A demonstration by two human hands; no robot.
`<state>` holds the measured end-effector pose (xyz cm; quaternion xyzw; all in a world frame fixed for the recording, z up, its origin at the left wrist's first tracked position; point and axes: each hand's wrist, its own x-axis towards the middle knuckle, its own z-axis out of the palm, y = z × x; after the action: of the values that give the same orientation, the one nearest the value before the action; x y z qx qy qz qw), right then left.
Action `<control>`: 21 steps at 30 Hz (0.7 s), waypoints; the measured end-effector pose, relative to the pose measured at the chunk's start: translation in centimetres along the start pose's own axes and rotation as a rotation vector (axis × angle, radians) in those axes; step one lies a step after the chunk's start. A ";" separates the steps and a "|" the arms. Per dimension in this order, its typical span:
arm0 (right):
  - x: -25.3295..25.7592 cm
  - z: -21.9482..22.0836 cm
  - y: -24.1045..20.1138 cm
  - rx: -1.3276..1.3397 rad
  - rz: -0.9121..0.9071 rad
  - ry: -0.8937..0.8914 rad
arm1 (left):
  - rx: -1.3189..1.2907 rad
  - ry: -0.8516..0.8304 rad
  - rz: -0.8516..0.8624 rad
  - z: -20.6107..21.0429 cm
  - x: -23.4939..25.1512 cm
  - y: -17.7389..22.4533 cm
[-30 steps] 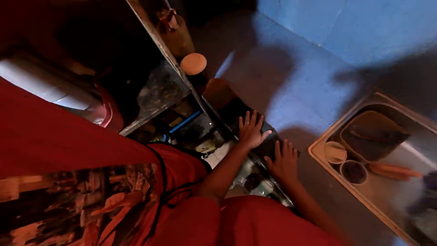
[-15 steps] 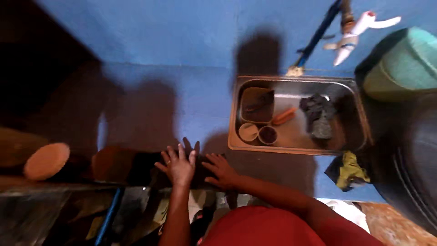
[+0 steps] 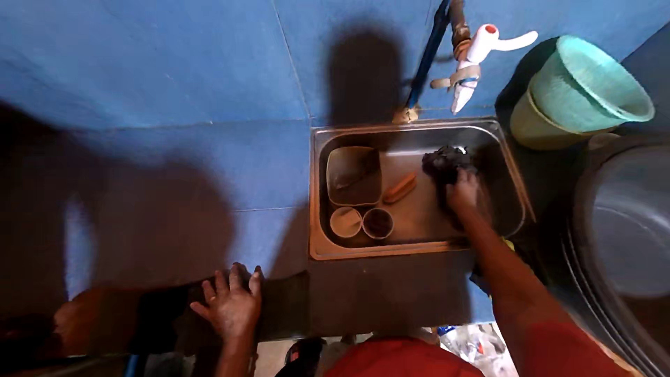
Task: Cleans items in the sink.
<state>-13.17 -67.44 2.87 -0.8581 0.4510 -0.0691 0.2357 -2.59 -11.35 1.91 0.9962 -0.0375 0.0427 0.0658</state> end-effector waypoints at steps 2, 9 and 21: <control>3.3 -0.1 0.9 0.023 0.081 0.074 | 0.027 0.021 0.010 0.1 0.0 -0.1; 6.2 1.0 2.5 0.015 0.187 -0.084 | 0.037 -0.005 -0.024 0.0 -0.1 0.2; 2.7 -2.0 5.3 -0.083 0.162 -0.381 | 0.064 -0.038 -0.032 -0.1 0.0 0.6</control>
<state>-16.23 -72.87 1.93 -0.8256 0.4682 0.1322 0.2858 -2.61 -11.91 2.05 0.9989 -0.0216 0.0237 0.0339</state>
